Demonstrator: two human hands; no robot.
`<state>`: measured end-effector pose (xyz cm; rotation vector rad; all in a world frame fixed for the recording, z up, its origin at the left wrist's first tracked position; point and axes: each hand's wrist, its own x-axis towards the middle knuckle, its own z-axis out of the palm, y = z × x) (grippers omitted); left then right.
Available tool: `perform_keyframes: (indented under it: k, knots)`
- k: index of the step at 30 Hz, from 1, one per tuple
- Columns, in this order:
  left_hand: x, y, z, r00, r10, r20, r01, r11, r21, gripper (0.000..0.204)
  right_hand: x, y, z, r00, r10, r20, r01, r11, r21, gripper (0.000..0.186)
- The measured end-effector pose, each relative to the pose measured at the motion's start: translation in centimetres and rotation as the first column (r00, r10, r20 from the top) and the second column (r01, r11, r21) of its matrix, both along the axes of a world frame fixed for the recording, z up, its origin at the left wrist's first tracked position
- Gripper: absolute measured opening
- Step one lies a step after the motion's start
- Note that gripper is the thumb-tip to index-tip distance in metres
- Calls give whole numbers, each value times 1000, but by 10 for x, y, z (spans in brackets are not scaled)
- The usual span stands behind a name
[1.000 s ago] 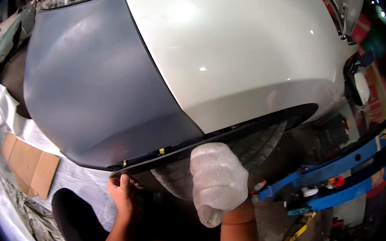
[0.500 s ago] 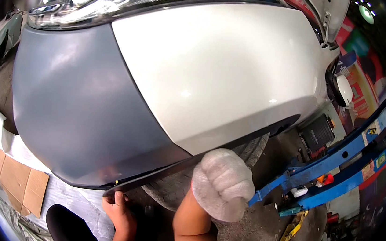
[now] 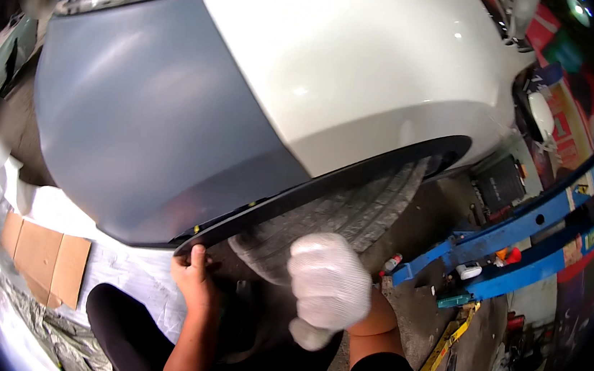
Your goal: The person selects a screwdriver and a screw from a bin of hardware in a garage. They then walk to a white car and, with the help of a coworker, align and secure a front bumper to the vehicle using the screwdriver and screws.
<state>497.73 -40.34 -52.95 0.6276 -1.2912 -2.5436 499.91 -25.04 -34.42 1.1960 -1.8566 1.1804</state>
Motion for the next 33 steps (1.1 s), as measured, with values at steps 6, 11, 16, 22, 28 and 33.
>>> perform_keyframes:
  k: [6,11,16,22,28,33]
  knots:
    - [4,8,-10,996,-90,25,92,994,-66,32,-33,23,29,957,74,-282,-208,851,-482,21]
    - [1,2,-3,996,-73,60,73,997,2,34,-79,24,24,928,239,-286,-371,659,-654,28]
    - [-3,-14,-10,984,-117,133,126,990,-60,54,-93,86,32,539,-819,-197,408,458,-790,17]
    - [-1,0,-10,968,-194,159,210,973,-91,57,-130,135,39,175,-973,152,839,66,-540,69]
    - [-4,-16,-2,968,-195,158,216,968,-130,60,-112,98,40,158,-986,45,940,137,-311,79]
    - [-5,-13,4,959,-232,163,252,961,-113,67,-109,26,28,431,-887,167,790,281,-545,87]
